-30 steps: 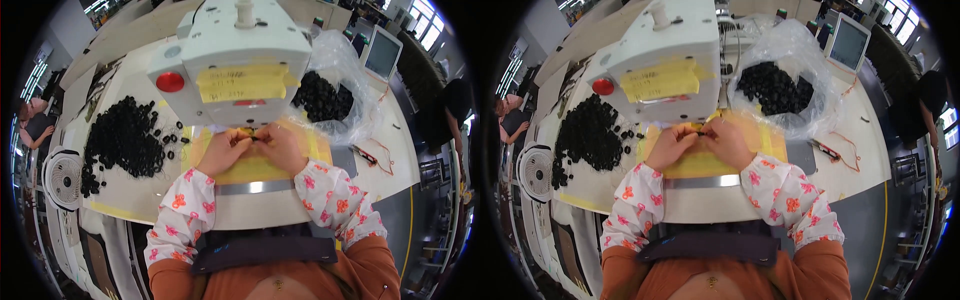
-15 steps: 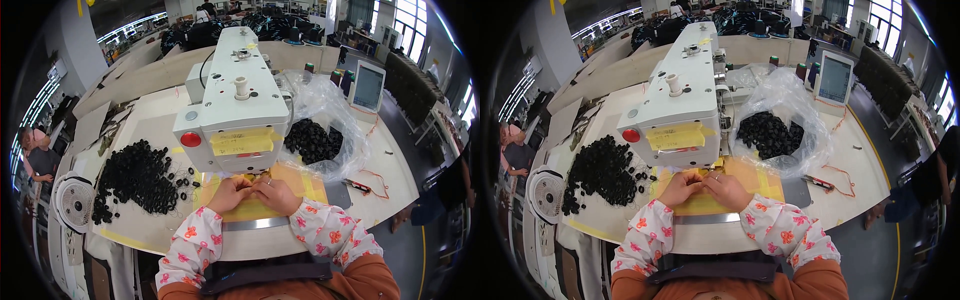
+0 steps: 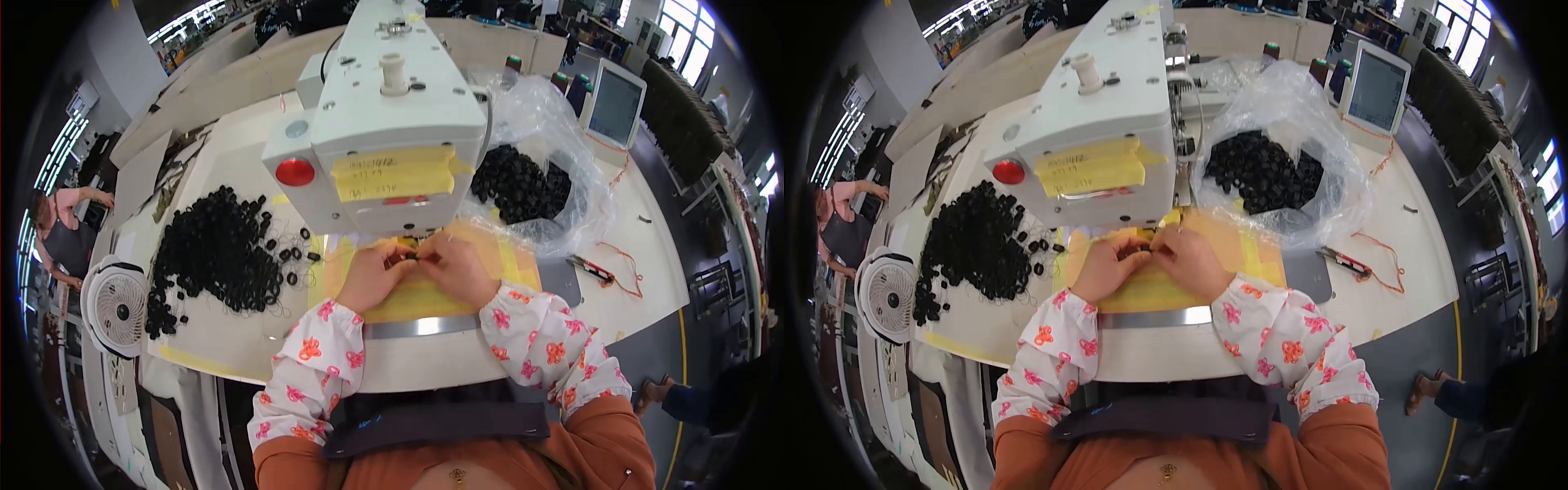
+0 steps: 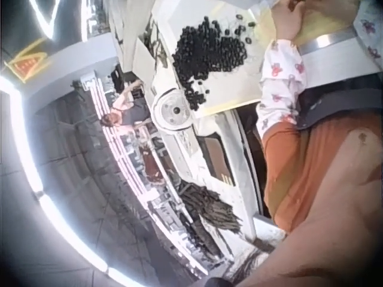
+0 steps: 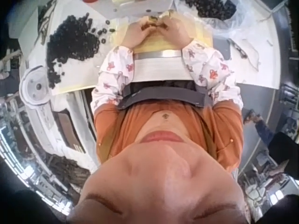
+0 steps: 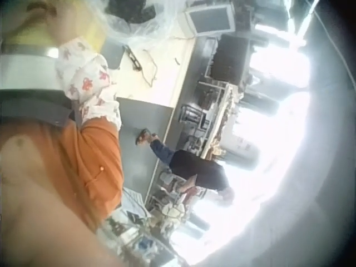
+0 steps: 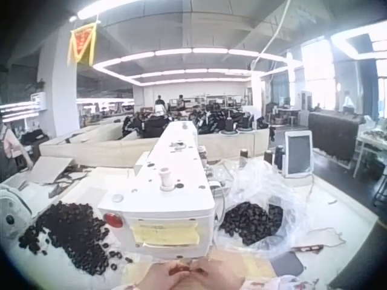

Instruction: Manually assembling small black plastic and leather loops or rings at a workshop station.

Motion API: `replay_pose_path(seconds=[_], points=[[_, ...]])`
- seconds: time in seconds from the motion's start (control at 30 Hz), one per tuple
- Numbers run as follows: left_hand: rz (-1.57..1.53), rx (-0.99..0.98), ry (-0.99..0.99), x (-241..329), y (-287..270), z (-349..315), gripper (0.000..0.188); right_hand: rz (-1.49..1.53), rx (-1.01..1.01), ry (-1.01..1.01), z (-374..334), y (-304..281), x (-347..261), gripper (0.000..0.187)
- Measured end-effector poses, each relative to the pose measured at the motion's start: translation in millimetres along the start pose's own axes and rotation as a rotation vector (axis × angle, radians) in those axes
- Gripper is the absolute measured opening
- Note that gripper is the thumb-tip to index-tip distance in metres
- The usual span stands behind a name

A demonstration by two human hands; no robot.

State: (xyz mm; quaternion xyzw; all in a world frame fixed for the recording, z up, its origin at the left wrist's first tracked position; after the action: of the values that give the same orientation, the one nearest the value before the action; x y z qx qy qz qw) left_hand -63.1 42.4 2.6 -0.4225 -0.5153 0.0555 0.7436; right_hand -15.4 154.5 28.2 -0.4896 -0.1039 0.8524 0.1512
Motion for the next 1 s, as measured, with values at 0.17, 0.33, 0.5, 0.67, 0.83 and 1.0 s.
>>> replay_pose_path(seconds=[0.17, 0.33, 0.5, 0.67, 0.83, 1.0], points=[[0.057, 0.105, 0.005, -8, -2, 9, 0.02, 0.022, 0.029, 0.137, 8, -3, 17, 0.013], [0.191, 0.166, -0.006, -7, 0, 13, 0.023, -0.044, 0.074, 0.124, 8, -5, 20, 0.012], [0.271, 0.159, -0.02, 0, 3, 16, 0.026, -0.109, 0.115, 0.104, 6, -14, 22, 0.011], [0.278, 0.157, -0.053, -11, 5, 17, 0.025, -0.102, 0.111, 0.11, 10, -15, 20, 0.007], [0.208, 0.203, -0.052, -13, 2, 19, 0.022, -0.091, 0.125, 0.136, 12, -16, 20, 0.006], [0.191, 0.217, -0.046, -14, 2, 19, 0.02, -0.128, 0.126, 0.133, 12, -18, 18, 0.006]])
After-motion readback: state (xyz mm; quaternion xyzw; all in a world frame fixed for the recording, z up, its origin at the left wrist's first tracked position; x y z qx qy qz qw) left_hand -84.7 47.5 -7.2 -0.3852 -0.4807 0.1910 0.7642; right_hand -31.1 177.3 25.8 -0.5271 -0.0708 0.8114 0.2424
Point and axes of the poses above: each hand's wrist, its own z-axis towards the middle knuckle, its own y-axis out of the palm, x = y × z, the point moved 9 cm from there along z, towards the middle knuckle, and after that the axes turned 10 degrees about z, right-handed, at the moved point
